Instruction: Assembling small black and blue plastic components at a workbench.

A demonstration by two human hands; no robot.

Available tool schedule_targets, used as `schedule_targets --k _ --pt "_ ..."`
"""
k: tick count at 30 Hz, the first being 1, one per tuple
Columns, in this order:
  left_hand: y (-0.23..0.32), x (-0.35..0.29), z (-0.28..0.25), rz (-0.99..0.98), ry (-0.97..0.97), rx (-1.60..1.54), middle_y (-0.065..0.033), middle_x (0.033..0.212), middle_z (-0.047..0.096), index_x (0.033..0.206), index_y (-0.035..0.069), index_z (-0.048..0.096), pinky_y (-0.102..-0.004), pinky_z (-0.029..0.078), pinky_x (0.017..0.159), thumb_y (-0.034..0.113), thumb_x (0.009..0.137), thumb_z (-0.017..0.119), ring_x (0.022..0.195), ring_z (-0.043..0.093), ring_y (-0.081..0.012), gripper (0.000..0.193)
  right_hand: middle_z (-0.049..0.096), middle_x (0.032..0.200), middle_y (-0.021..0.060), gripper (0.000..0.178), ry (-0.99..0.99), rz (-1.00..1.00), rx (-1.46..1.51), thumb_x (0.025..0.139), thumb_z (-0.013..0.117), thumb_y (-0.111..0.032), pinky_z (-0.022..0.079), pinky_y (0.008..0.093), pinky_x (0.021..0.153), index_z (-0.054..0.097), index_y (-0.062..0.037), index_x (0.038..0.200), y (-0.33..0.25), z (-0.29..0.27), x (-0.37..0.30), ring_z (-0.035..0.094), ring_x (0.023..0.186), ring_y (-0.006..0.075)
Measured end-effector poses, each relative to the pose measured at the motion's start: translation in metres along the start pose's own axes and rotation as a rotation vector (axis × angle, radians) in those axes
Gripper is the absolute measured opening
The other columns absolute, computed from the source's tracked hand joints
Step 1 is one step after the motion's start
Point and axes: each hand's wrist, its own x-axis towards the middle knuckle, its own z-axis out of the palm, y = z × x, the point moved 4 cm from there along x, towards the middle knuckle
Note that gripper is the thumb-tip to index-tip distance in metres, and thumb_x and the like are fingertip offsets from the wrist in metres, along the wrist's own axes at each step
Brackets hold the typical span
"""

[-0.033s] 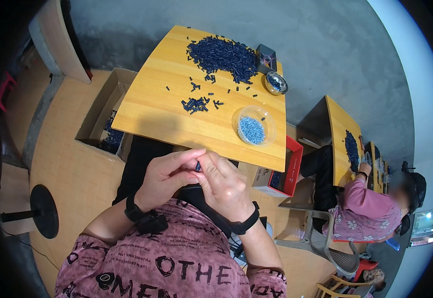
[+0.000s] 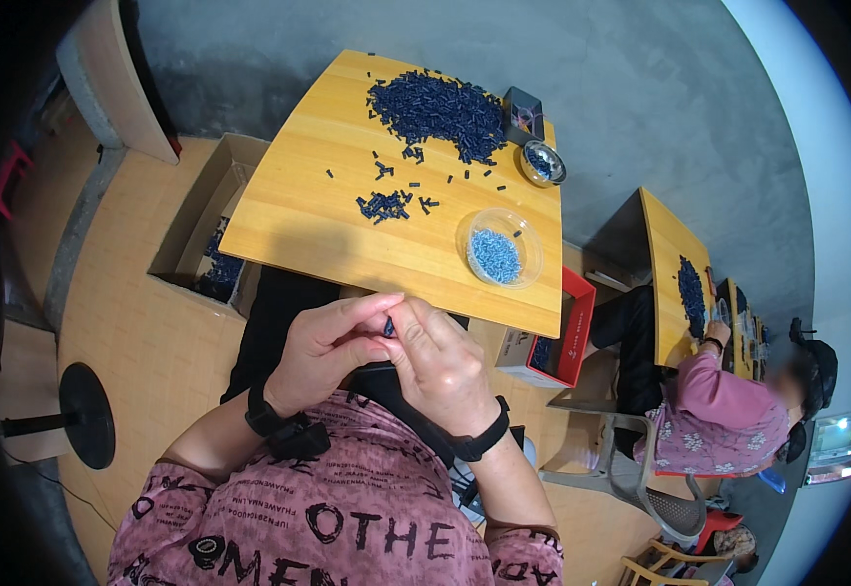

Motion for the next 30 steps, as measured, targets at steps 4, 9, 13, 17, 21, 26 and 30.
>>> schedule_targets --k 4,9,13,17,21,26,30 --pt "-0.001 0.001 0.0 0.049 0.024 0.03 -0.0041 0.097 0.067 0.131 0.005 0.061 -0.0225 0.051 0.079 0.007 0.084 0.075 0.086 0.063 -0.0095 0.049 0.066 0.104 0.0189 0.035 0.026 -0.03 -0.033 0.081 0.073 -0.005 0.056 0.0368 0.074 0.065 0.0038 0.115 -0.003 -0.001 0.001 0.068 0.086 0.0338" --pt "-0.001 0.001 -0.001 0.059 0.01 0.076 -0.0066 0.098 0.067 0.13 0.005 0.062 -0.0234 0.052 0.077 0.01 0.085 0.075 0.086 0.063 -0.0108 0.048 0.066 0.102 0.0195 0.034 0.032 -0.033 -0.024 0.081 0.073 -0.004 0.056 0.037 0.074 0.065 0.0042 0.113 -0.004 0.0 0.001 0.068 0.085 0.0344" --pt "-0.001 0.004 0.002 -0.071 0.038 -0.144 -0.0024 0.098 0.066 0.131 0.004 0.061 -0.0225 0.05 0.083 0.005 0.088 0.071 0.091 0.061 -0.0086 0.045 0.069 0.101 0.0183 0.032 0.049 -0.014 -0.016 0.083 0.073 -0.01 0.056 0.0361 0.073 0.067 0.0026 0.112 0.004 0.0 0.003 0.069 0.085 0.0325" --pt "-0.008 0.005 -0.003 -0.218 0.016 -0.432 0.0007 0.101 0.064 0.133 0.002 0.06 -0.0228 0.048 0.088 0.0 0.09 0.067 0.097 0.058 -0.0074 0.044 0.069 0.105 0.0177 0.038 0.002 -0.019 0.04 0.08 0.077 -0.012 0.056 0.0374 0.078 0.066 0.0013 0.114 0.01 0.002 0.006 0.069 0.091 0.0326" --pt "-0.011 0.009 -0.012 -0.278 0.051 -0.438 0.0 0.099 0.065 0.133 0.002 0.06 -0.0222 0.048 0.087 -0.002 0.09 0.066 0.095 0.058 -0.0071 0.044 0.069 0.106 0.0171 0.039 -0.001 -0.019 0.039 0.079 0.078 -0.012 0.057 0.037 0.078 0.067 0.001 0.114 0.003 0.011 0.01 0.069 0.091 0.0322" --pt "-0.036 0.003 -0.025 -0.324 0.252 -0.502 -0.0064 0.096 0.069 0.12 0.0 0.066 -0.0249 0.055 0.078 0.001 0.091 0.066 0.083 0.066 -0.0124 0.029 0.07 0.103 0.0174 0.038 -0.049 0.084 0.107 0.08 0.079 -0.014 0.056 0.0374 0.077 0.068 -0.0001 0.113 0.016 0.032 0.013 0.07 0.089 0.0321" --pt "-0.061 -0.003 -0.074 -0.412 0.533 -0.55 -0.0088 0.093 0.069 0.109 0.0 0.067 -0.0285 0.058 0.069 0.003 0.091 0.066 0.079 0.069 -0.0169 0.018 0.072 0.097 0.0184 0.025 -0.069 0.258 0.218 0.083 0.075 -0.014 0.056 0.0369 0.078 0.072 0.0012 0.104 0.062 0.061 0.014 0.07 0.088 0.0334"
